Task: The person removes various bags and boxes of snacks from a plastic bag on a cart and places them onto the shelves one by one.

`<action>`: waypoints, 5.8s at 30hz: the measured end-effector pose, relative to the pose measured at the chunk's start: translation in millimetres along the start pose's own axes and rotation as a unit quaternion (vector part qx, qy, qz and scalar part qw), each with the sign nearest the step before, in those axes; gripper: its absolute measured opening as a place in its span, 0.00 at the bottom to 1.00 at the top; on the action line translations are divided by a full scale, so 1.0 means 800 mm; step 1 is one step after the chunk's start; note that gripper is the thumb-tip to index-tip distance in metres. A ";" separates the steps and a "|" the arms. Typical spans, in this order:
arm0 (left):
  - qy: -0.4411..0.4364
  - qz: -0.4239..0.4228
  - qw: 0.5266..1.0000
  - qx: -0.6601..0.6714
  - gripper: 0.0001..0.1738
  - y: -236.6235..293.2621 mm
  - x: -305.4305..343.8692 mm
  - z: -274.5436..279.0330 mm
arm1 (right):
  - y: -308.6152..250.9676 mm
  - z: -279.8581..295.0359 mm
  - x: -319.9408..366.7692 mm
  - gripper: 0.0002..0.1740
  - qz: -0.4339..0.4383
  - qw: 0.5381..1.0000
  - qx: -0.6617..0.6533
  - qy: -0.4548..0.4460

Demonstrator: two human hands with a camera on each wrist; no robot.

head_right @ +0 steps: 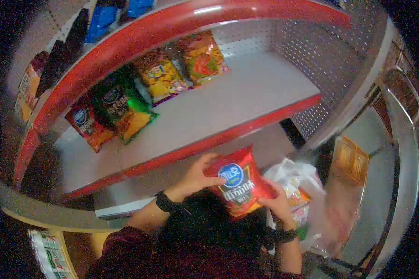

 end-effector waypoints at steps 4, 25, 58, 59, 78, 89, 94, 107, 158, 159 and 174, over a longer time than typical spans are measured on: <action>-0.121 0.036 0.962 0.243 0.52 0.022 0.022 0.008 | 0.017 -0.005 -0.002 0.35 0.045 0.989 -0.057 0.125; 0.472 -0.086 0.864 0.151 0.28 -0.012 0.209 0.339 | -0.010 0.060 0.013 0.19 0.064 0.983 0.032 0.169; 0.498 -0.280 0.814 -0.108 0.15 0.018 0.173 0.211 | 0.086 0.197 0.178 0.17 -0.246 0.657 0.679 0.215; 0.494 -0.281 0.816 -0.107 0.15 0.017 0.167 0.200 | 0.090 0.199 0.185 0.17 -0.243 0.650 0.689 0.209; 0.338 -0.238 0.910 -0.008 0.14 0.003 0.089 0.110 | 0.150 0.257 0.306 0.24 -0.347 0.712 0.532 0.300; 0.278 -0.234 0.932 -0.007 0.14 -0.003 0.068 0.097 | -0.067 0.184 0.237 0.18 -0.381 0.580 0.688 0.212; 0.211 -0.205 0.956 -0.011 0.15 0.005 0.052 0.054 | -0.150 0.148 0.193 0.21 -0.172 0.699 0.609 0.332; -0.226 -0.016 0.968 0.112 0.39 -0.027 -0.006 -0.044 | -0.100 -0.014 0.054 0.22 0.462 0.514 0.718 -0.089; 0.003 -0.159 0.970 -0.182 0.39 0.029 0.058 -0.016 | -0.120 -0.092 -0.010 0.08 0.326 0.837 0.437 -0.044; 0.013 -0.177 0.969 -0.171 0.40 0.034 0.060 0.000 | -0.122 -0.087 -0.010 0.08 0.338 0.829 0.446 0.018; 0.436 -0.189 0.861 0.180 0.46 0.010 0.079 0.232 | -0.102 -0.036 0.022 0.05 0.197 0.871 0.444 0.071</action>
Point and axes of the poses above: each hand's wrist, its own x-axis away from the middle knuckle, its own z-axis out of the back of the hand, y = z × x, the point moved 1 cm from there along -x, towards the middle knuckle, and after that the axes turned 15 degrees about z, right-handed, at the moved point
